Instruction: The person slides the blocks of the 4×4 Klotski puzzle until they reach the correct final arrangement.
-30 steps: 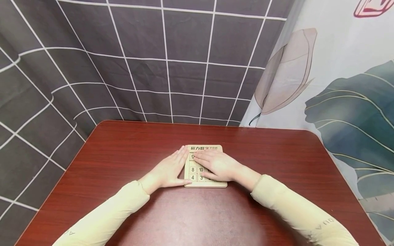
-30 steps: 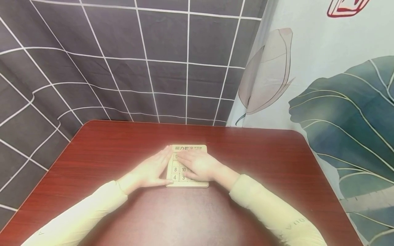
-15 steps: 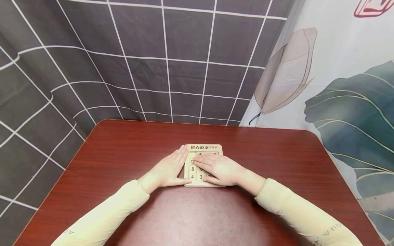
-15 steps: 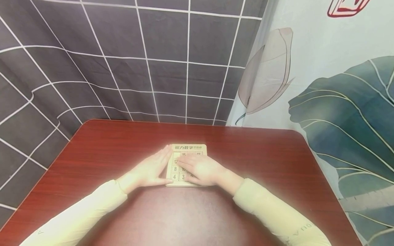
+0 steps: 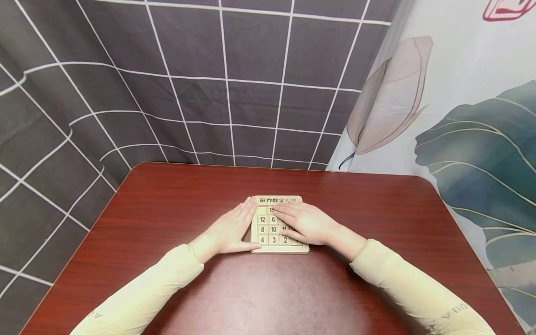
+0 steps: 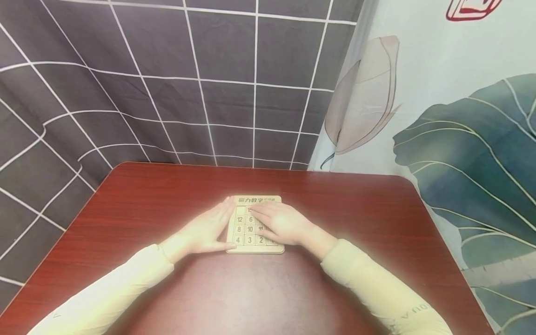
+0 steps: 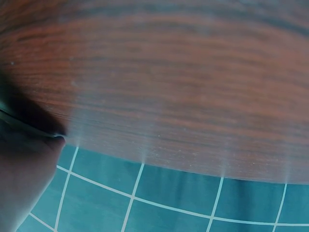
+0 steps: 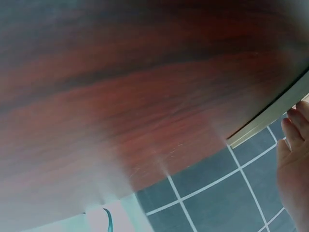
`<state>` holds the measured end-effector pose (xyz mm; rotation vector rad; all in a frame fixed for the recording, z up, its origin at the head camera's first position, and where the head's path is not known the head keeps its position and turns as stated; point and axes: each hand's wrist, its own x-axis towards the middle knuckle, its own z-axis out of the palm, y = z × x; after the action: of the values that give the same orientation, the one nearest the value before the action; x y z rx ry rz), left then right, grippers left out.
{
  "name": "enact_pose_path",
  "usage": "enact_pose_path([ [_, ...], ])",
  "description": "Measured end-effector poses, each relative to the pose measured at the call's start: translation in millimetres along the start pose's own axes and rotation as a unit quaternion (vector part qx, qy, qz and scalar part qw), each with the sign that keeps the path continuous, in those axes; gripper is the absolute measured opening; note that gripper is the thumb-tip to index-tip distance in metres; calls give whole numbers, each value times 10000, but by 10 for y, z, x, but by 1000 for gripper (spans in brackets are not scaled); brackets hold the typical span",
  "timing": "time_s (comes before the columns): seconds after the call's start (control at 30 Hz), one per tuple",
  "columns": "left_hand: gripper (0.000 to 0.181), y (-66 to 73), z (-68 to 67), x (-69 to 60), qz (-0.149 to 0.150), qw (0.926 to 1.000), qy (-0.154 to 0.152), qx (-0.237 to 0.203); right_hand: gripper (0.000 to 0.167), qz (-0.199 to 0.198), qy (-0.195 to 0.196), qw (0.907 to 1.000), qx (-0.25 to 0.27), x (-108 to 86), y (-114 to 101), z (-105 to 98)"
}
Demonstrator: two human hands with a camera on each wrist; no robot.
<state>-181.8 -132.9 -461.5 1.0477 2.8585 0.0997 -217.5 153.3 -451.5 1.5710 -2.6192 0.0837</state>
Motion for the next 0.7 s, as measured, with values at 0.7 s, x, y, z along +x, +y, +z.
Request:
enact_pose_path([
  [0.7, 112, -11, 13, 2, 45, 10000, 31, -24, 61, -51, -130, 9999, 18, 136, -56, -27],
])
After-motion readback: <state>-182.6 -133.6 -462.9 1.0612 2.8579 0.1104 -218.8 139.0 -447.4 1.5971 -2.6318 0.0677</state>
